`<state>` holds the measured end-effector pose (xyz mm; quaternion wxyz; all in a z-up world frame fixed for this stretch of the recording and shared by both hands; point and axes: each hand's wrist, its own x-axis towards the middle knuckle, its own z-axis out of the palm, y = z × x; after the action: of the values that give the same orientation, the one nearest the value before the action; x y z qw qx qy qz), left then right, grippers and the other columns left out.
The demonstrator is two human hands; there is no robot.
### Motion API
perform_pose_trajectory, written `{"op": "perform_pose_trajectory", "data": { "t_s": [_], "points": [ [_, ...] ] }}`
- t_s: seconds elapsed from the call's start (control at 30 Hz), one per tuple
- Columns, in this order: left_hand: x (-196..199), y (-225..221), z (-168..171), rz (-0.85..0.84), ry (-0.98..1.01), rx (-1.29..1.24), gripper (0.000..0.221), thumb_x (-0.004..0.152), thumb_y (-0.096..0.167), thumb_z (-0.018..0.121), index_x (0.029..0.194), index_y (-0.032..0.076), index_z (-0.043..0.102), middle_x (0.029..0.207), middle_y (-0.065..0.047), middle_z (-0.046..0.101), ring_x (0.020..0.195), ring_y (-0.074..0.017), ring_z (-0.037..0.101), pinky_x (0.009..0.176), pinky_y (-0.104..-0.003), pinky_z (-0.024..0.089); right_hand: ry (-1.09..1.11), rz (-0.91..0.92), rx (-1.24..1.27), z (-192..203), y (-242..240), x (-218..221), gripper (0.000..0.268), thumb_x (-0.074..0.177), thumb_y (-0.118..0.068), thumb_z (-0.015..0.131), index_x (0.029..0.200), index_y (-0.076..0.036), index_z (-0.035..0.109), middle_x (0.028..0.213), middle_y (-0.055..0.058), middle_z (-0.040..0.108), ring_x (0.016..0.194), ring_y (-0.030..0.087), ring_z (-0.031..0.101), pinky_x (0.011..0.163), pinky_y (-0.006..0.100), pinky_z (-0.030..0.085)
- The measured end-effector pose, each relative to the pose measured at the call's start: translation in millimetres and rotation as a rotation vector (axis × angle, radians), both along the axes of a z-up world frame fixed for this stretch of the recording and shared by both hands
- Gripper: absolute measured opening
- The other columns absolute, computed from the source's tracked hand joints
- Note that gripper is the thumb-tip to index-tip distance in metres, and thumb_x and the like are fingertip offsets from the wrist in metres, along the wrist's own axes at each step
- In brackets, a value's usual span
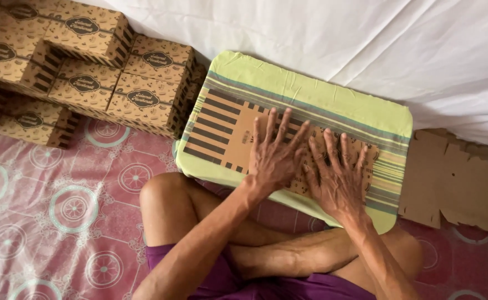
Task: Assembling a cardboard box by folding and tucking flaps manually.
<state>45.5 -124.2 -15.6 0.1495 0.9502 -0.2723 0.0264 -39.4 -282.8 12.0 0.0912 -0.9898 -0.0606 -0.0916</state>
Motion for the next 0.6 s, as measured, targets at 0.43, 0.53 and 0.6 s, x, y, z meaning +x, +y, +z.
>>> {"op": "perform_pose_trajectory", "data": {
  "t_s": [0.43,0.53,0.6],
  "points": [
    [57,131,45,0.196,0.066,0.099,0.06,0.107,0.046,0.025,0.164,0.024,0.027,0.17,-0.016,0.019,0.155,-0.0376,0.016,0.122,-0.063,0.006,0.036,-0.129,0.032,-8,-53,-22,0.072,0.104,-0.064,0.028,0.163,-0.024,0.031,0.172,0.012,0.018,0.156,0.041,0.014,0.119,0.072,0.007],
    [48,135,45,0.2,0.047,0.069,0.06,0.11,0.042,0.026,0.166,0.021,0.023,0.171,-0.017,0.016,0.156,-0.0407,0.011,0.122,-0.065,0.004,0.008,-0.119,0.001,-15,-61,-27,0.069,0.105,-0.06,0.033,0.164,-0.025,0.029,0.172,0.015,0.017,0.155,0.045,0.014,0.117,0.074,0.008],
    [48,128,40,0.242,0.037,0.179,0.065,0.108,0.046,0.019,0.164,0.015,0.025,0.169,-0.021,0.019,0.155,-0.0396,0.015,0.122,-0.063,0.004,-0.01,-0.158,0.028,-16,-57,-26,0.069,0.104,-0.063,0.032,0.163,-0.027,0.032,0.173,0.01,0.016,0.157,0.042,0.01,0.118,0.074,0.003]
  ]
}}
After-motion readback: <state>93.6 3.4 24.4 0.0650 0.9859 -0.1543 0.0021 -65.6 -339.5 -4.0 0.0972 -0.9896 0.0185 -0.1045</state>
